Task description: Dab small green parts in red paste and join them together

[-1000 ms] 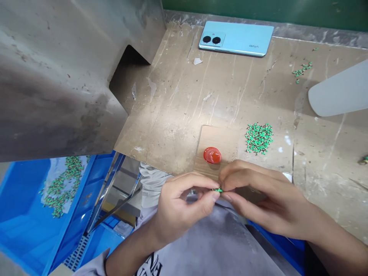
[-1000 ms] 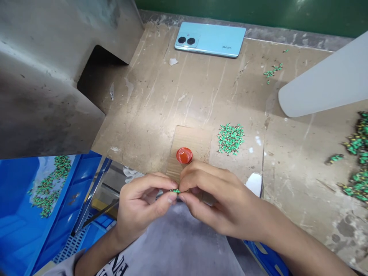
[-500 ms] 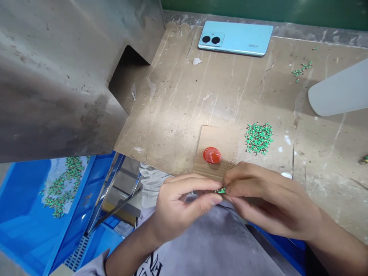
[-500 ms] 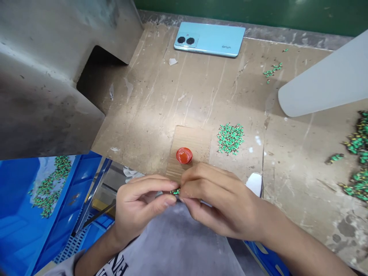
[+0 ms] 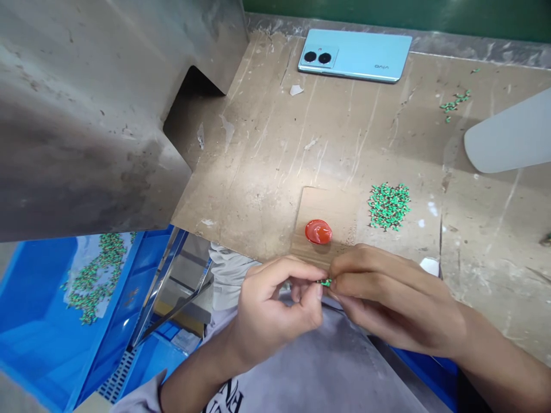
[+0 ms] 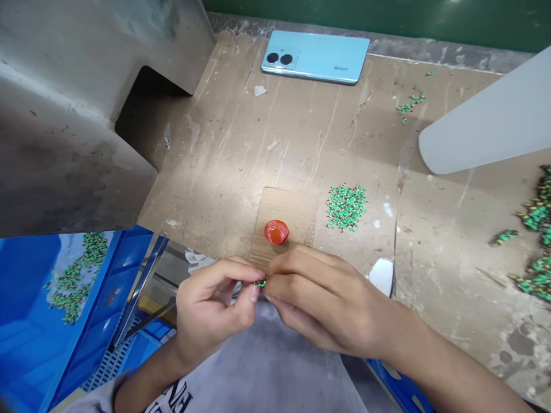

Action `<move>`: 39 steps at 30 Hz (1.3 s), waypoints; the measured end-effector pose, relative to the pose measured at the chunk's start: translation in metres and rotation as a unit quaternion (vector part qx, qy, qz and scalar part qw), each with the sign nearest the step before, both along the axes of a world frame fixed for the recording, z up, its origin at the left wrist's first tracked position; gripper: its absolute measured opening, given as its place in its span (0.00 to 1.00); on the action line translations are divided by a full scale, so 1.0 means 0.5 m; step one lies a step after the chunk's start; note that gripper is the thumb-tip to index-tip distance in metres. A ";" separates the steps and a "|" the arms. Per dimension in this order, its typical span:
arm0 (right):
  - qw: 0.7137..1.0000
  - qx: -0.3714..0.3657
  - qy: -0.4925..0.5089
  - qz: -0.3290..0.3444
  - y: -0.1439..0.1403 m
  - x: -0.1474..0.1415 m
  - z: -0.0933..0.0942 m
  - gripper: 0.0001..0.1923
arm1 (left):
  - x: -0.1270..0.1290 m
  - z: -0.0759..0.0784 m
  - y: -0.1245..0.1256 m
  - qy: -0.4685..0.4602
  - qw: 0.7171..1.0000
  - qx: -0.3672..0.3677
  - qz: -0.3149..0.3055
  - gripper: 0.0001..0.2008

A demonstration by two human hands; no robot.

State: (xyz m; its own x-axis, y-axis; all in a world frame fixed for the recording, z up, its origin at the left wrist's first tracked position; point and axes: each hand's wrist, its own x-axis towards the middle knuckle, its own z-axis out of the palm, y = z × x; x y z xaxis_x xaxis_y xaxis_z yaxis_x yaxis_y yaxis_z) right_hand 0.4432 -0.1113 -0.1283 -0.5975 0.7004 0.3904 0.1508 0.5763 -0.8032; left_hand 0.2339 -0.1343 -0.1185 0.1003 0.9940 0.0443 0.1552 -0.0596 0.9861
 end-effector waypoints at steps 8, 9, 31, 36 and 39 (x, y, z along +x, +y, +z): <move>0.998 -0.060 0.027 -0.011 0.001 -0.009 0.011 0.08 | 0.005 0.004 0.005 -0.005 1.000 -0.013 0.014 0.07; 0.997 -0.068 0.027 -0.010 0.001 -0.011 0.014 0.08 | 0.005 0.004 0.005 -0.008 1.000 -0.012 0.015 0.07; 0.949 -0.309 0.057 -0.022 -0.004 -0.009 0.038 0.03 | -0.015 -0.041 0.016 -0.188 0.971 0.099 -0.113 0.22; 0.950 -0.305 0.056 -0.014 -0.003 -0.009 0.038 0.02 | -0.012 -0.045 0.015 -0.196 0.968 0.119 -0.107 0.21; 0.950 -0.308 0.049 0.002 -0.002 -0.010 0.039 0.02 | -0.010 -0.047 0.013 -0.204 0.965 0.128 -0.107 0.20</move>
State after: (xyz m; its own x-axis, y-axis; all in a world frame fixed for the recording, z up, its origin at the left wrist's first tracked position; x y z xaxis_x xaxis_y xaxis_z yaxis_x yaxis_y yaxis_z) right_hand 0.4382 -0.1121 -0.1090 -0.5820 0.8123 -0.0382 0.0559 -0.0068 -0.9984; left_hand 0.2289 -0.1278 -0.1420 0.2236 0.9037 0.3652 -0.2856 -0.2975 0.9110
